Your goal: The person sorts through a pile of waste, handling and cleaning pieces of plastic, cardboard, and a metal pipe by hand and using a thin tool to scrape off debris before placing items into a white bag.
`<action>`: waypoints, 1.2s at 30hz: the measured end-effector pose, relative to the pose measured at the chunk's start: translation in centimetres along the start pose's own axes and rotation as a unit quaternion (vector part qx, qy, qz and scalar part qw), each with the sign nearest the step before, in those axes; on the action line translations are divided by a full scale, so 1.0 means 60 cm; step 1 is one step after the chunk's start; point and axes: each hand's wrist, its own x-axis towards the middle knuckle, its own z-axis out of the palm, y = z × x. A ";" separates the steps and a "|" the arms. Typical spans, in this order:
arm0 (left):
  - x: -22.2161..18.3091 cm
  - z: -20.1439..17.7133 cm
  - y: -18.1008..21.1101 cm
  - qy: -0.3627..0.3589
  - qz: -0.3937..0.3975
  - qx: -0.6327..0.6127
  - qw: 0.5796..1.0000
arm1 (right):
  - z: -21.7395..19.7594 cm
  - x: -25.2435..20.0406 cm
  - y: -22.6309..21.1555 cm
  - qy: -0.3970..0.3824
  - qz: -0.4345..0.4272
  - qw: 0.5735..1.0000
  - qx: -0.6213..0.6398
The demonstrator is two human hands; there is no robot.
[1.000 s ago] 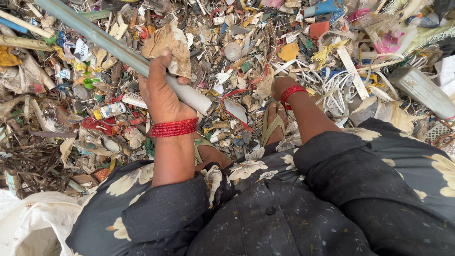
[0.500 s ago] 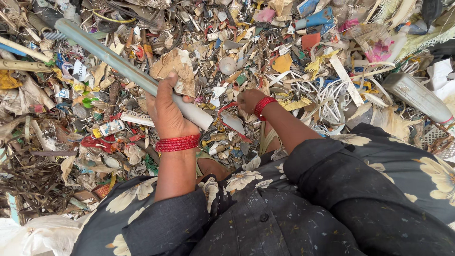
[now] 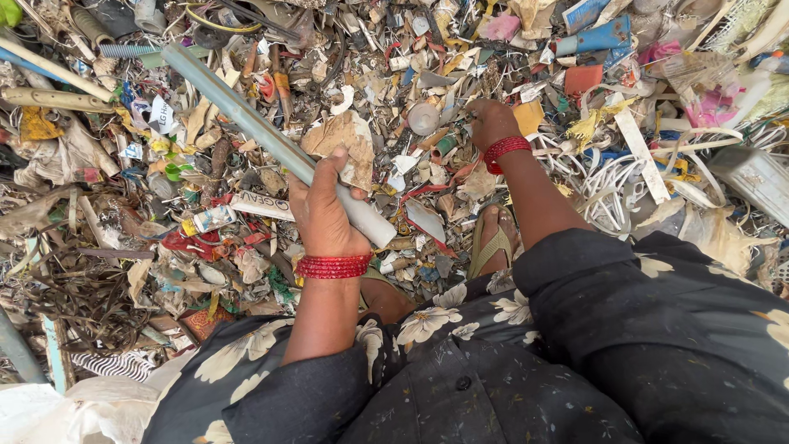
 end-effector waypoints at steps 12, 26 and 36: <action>0.016 -0.002 -0.006 0.023 -0.014 0.028 0.999 | -0.017 0.024 -0.111 -0.077 0.059 0.972 -0.214; 0.024 -0.030 0.000 0.037 -0.014 0.016 0.999 | -0.112 0.122 -0.106 -0.048 0.073 0.942 0.323; 0.046 -0.051 0.001 0.043 -0.022 0.016 0.999 | 0.012 0.097 -0.167 0.046 0.001 0.998 -0.051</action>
